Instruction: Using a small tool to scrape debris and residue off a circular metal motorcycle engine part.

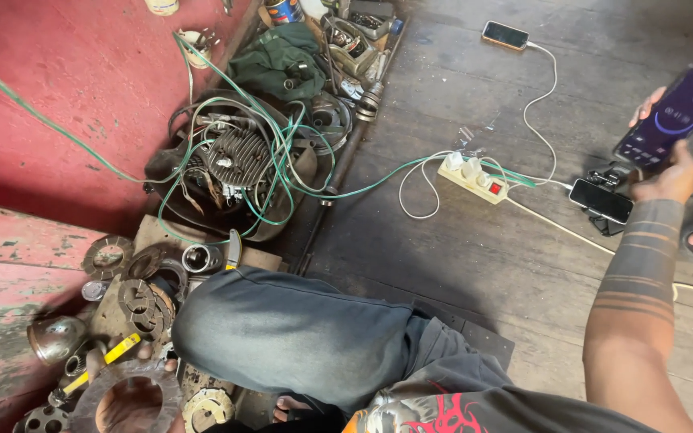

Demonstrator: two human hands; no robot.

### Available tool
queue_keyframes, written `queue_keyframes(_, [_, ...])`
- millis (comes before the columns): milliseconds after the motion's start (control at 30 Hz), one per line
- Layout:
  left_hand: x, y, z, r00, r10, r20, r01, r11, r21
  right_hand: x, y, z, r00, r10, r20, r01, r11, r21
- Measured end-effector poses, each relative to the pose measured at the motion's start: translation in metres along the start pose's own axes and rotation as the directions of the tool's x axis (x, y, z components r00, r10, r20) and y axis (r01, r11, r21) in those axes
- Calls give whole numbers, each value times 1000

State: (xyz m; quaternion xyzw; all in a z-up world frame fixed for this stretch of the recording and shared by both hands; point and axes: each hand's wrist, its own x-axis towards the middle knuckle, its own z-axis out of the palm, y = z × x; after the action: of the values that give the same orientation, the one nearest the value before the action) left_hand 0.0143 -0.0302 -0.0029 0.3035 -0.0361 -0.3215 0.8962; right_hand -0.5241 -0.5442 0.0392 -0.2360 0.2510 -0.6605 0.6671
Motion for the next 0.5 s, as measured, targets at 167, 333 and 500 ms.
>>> queue_keyframes(167, [-28,-5,-16,986,165,12,-166,985,38,43,48,-85,717,-197,-669,119,980,-161])
queue_keyframes(333, [-42,-25,54,747,665,9,-563,625,541,-45,235,-34,955,-9,-297,-151,846,-511])
queue_keyframes(500, [-48,-14,63,950,188,-248,-162,979,120,-205,285,186,851,163,500,144,842,-520])
